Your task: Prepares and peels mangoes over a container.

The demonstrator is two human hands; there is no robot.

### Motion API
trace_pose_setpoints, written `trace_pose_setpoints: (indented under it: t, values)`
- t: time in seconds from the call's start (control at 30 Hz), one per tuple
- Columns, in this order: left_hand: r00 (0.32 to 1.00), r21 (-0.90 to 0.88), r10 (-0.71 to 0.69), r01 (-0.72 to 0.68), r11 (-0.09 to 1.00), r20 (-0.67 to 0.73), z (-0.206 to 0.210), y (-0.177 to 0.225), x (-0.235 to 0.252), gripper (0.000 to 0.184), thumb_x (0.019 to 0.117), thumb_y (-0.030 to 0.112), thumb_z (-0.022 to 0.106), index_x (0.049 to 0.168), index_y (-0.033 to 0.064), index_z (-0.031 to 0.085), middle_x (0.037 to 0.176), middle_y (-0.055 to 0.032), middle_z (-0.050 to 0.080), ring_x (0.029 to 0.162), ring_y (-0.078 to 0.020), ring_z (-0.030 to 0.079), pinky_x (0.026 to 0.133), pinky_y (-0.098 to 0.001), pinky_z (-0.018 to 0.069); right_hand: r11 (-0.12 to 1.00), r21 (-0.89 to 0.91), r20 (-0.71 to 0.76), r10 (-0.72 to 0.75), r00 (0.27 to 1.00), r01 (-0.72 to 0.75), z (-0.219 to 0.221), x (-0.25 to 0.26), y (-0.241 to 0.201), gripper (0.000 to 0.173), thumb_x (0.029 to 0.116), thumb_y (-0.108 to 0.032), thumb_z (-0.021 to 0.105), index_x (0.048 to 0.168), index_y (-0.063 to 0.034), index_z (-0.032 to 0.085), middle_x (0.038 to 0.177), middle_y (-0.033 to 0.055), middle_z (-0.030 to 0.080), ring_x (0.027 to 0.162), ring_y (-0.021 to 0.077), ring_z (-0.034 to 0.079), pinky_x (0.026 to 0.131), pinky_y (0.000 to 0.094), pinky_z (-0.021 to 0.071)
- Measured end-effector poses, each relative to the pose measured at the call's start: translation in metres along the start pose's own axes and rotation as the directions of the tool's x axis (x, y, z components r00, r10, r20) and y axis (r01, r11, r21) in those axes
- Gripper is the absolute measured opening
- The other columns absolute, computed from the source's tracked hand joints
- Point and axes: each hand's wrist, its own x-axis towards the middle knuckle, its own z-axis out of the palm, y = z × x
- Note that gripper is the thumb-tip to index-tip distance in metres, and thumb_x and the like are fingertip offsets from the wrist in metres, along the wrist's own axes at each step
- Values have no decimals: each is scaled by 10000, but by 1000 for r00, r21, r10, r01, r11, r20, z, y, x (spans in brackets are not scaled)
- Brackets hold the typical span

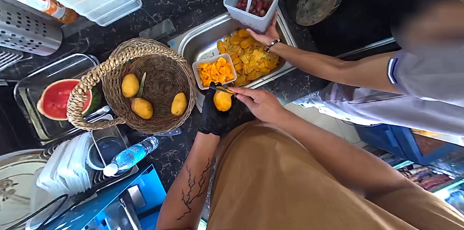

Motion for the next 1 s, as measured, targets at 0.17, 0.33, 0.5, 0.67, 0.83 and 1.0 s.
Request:
trace_pose_setpoints:
  t: [0.17,0.33,0.5,0.67,0.83,1.0]
  values:
    - [974,62,-154,146,987,166,-15,13,-12,471,1047,509,447,1248,119,620,1007,-113,689,817,-192,692,676,-328,604,997,30,-12,77,997,-76,-23,16,11,373,1094,-462,421,1429,-456,586,1390,-126,652,1212,136,656,1003,561,525]
    - [942,191,-190,140,971,278,-39,17,-22,428,948,413,644,1241,101,630,975,-121,695,800,-193,701,680,-346,615,985,120,11,121,993,-121,-29,31,38,380,1094,-431,446,1439,-386,599,1405,-85,643,1279,122,610,1088,519,482]
    - [909,380,-174,19,925,379,-38,24,-34,693,701,209,833,1343,134,583,1017,-96,723,844,-175,722,735,-358,621,960,26,-33,281,959,-280,-22,48,84,430,1116,-397,371,1513,-339,525,1447,38,618,1303,279,603,1075,623,454]
    - [996,322,-65,42,946,58,-9,18,-12,370,997,373,536,1270,131,595,1022,-86,684,854,-179,685,720,-354,598,909,-81,26,412,911,-409,-18,44,75,510,1105,-468,364,1595,-331,383,1255,185,688,1092,413,677,915,691,505]
    - [981,50,52,-44,998,-188,4,3,17,395,1038,430,515,1275,116,555,1052,-123,661,892,-238,670,740,-430,590,987,66,23,144,989,-145,9,1,7,462,1079,-455,467,1539,-408,451,966,68,713,777,250,673,717,556,570]
    - [990,-136,61,-79,988,-130,28,-7,9,296,1076,382,426,1177,129,541,943,-84,648,831,-181,671,720,-371,594,995,-78,-88,-76,993,69,23,-9,-4,492,1074,-425,501,1559,-359,448,1152,32,742,923,224,726,782,515,595]
